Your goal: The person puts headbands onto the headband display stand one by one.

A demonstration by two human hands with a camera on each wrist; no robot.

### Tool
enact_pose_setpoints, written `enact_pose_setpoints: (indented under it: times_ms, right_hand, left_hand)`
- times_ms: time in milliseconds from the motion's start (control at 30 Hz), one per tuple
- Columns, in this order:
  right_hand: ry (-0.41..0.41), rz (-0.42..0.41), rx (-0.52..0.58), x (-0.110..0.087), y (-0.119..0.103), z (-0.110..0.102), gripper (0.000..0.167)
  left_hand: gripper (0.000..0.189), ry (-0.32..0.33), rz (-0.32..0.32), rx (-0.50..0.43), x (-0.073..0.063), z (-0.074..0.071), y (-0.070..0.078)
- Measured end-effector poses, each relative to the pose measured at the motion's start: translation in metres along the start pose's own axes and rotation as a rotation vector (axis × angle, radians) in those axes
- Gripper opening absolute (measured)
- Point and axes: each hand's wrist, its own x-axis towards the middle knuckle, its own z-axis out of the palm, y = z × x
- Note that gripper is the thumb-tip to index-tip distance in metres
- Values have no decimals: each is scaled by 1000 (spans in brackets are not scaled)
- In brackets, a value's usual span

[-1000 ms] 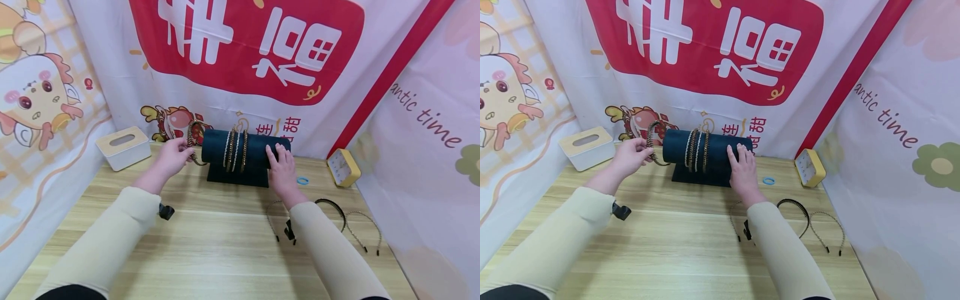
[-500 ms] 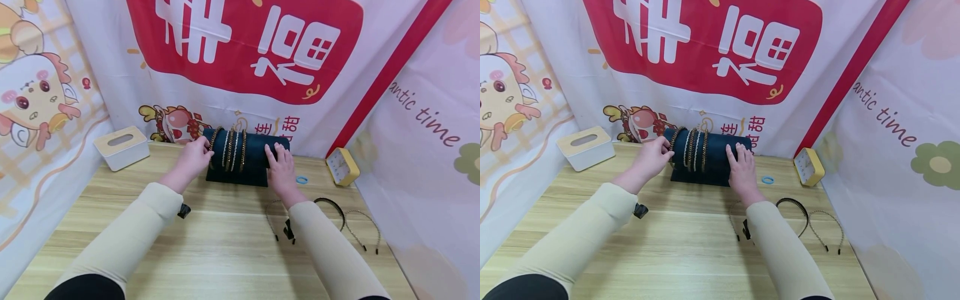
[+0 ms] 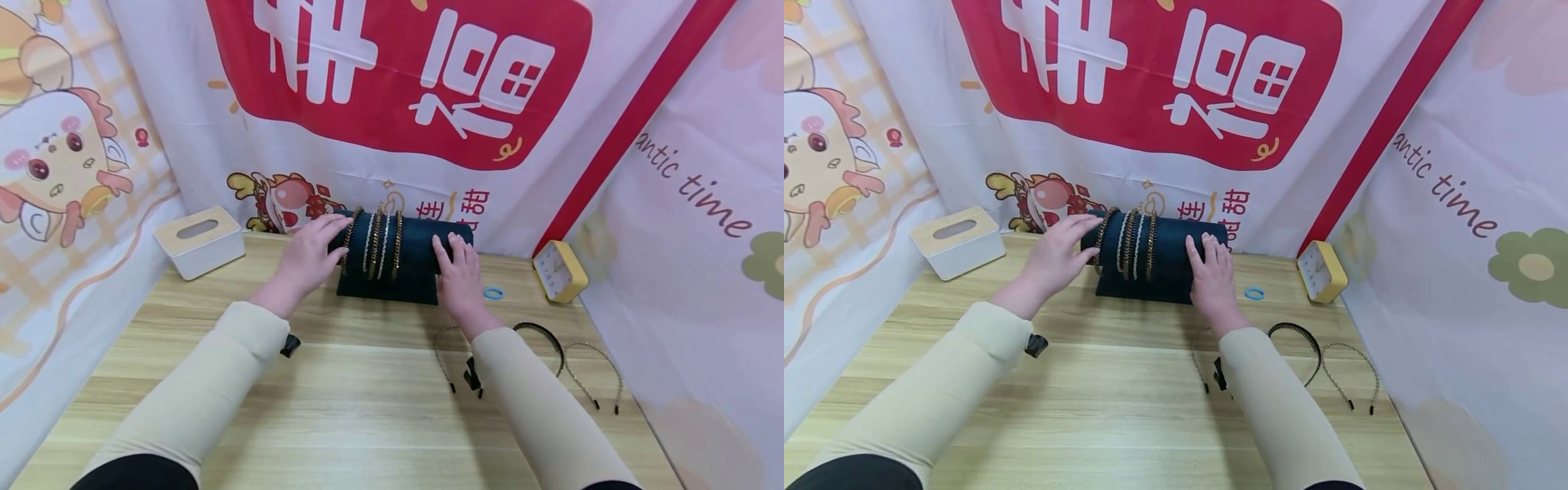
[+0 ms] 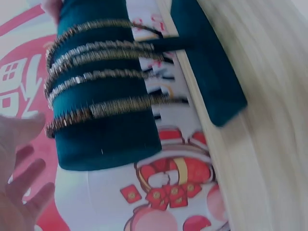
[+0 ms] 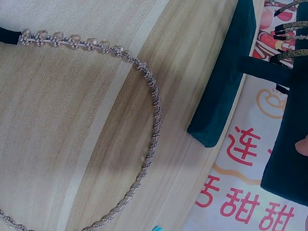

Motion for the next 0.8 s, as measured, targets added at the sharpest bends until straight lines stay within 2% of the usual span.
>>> enact_pose_setpoints:
  times_ms: [100,233,567,800]
  right_hand:
    - [-3,4,-4,0,0,0,80]
    - [-11,7,-1,0,-1,-1,80]
    - [-8,5,-10,0,-1,0,79]
    - [3,2,-3,0,0,1,79]
  left_hand:
    - [68,-87,100,99,1,1,-8]
    - [72,-171,115,169,1,5,-14]
    - [72,-178,140,175,6,15,-5]
    - [73,-136,141,158,6,18,0]
